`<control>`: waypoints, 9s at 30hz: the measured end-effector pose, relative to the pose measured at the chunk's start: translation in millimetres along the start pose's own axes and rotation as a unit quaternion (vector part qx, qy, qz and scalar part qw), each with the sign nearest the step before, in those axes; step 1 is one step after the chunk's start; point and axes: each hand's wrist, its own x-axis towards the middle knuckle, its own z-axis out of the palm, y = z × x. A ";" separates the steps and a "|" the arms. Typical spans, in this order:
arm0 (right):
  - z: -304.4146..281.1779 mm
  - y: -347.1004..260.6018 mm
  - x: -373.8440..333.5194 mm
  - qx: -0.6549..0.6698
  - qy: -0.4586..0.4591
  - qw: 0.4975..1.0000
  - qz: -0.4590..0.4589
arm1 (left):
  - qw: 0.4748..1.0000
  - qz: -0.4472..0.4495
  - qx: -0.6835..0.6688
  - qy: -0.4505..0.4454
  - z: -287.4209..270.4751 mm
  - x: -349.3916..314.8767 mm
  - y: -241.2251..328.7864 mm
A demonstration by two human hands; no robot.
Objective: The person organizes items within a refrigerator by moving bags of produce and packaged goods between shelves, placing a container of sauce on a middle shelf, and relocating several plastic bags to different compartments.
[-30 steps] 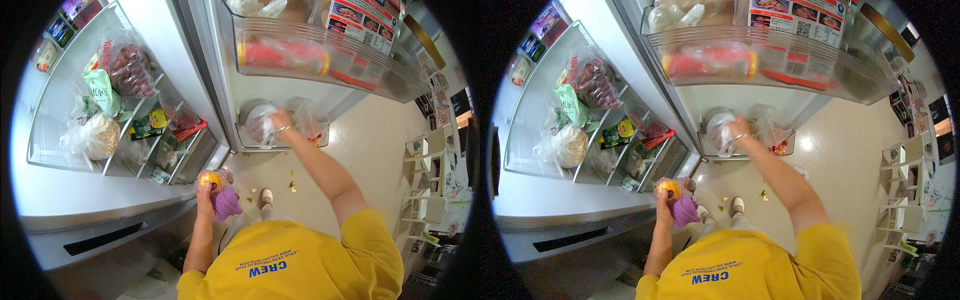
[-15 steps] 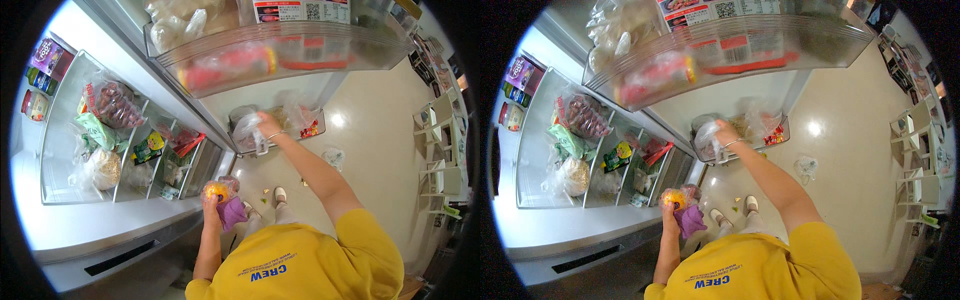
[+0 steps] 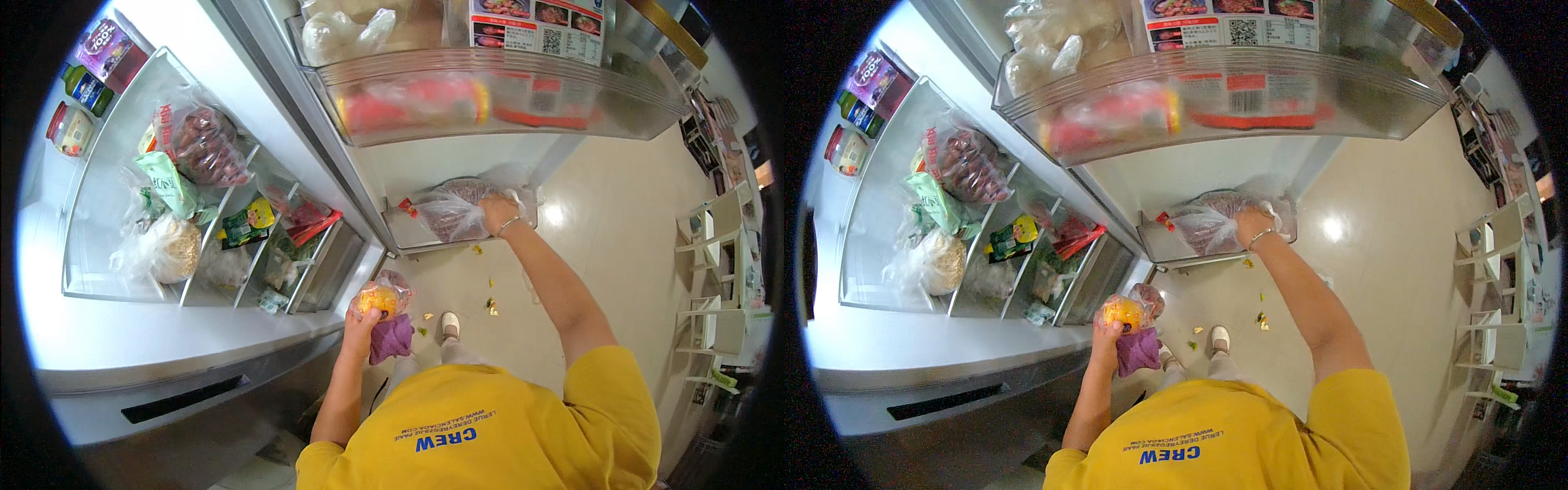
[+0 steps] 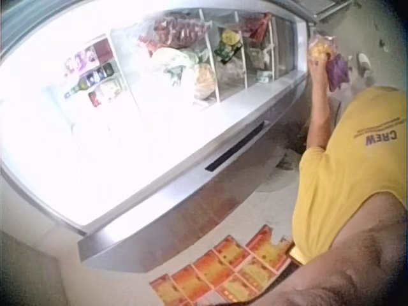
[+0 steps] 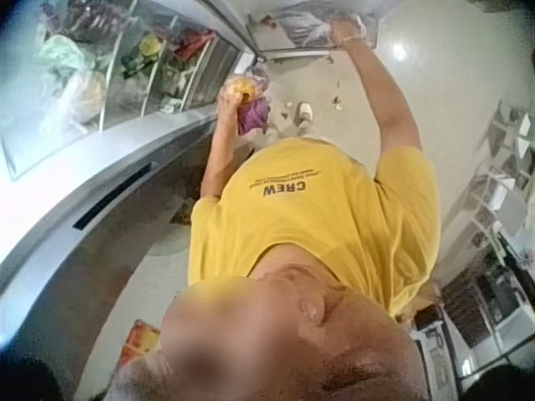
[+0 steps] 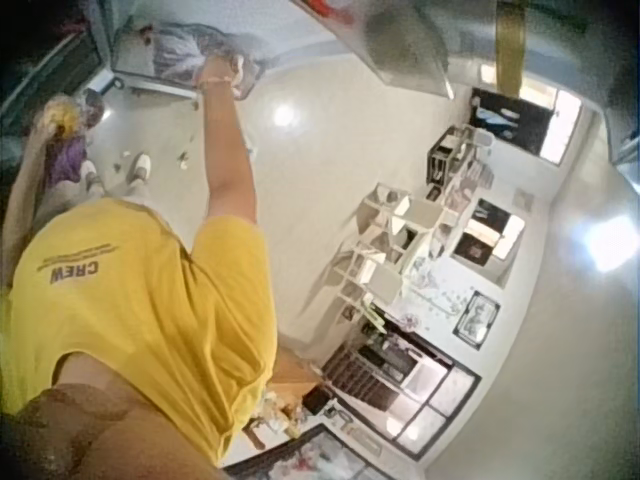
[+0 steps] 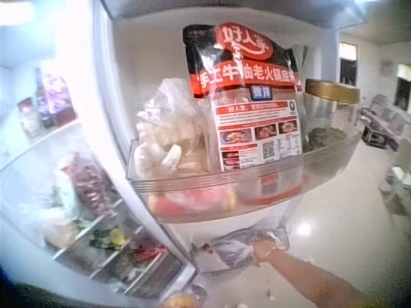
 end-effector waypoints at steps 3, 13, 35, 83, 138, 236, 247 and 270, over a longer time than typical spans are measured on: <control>-51.2 -27.3 -25.8 -0.029 0.003 0.998 -0.062 | 1.000 0.005 -0.017 0.017 -9.3 -5.8 3.0; 45.5 -158.8 78.6 -0.062 0.119 0.986 -0.103 | 0.988 0.020 0.076 0.129 -16.3 -24.2 11.7; -2.4 60.2 -96.7 0.152 0.267 0.947 0.095 | 0.996 -0.055 -0.056 0.042 -33.3 7.0 -34.4; 27.0 -143.5 30.9 0.856 -0.089 0.463 0.212 | 0.987 0.000 -0.139 0.086 -33.1 -40.6 -13.0; 34.2 -88.4 -11.0 0.396 0.387 0.833 -0.010 | 0.991 -0.016 -0.087 0.097 -13.0 -18.9 -24.6; 2.0 78.3 -79.9 0.416 0.253 0.870 -0.082 | 0.831 -0.053 0.508 -0.220 190.5 150.7 -16.0; 17.5 21.5 -47.5 0.208 0.279 0.930 -0.115 | 0.718 0.070 0.688 -0.077 133.1 124.6 -50.9; 27.3 -0.4 -71.1 0.330 0.332 0.868 -0.163 | 0.709 -0.025 0.678 -0.191 134.3 129.8 -70.7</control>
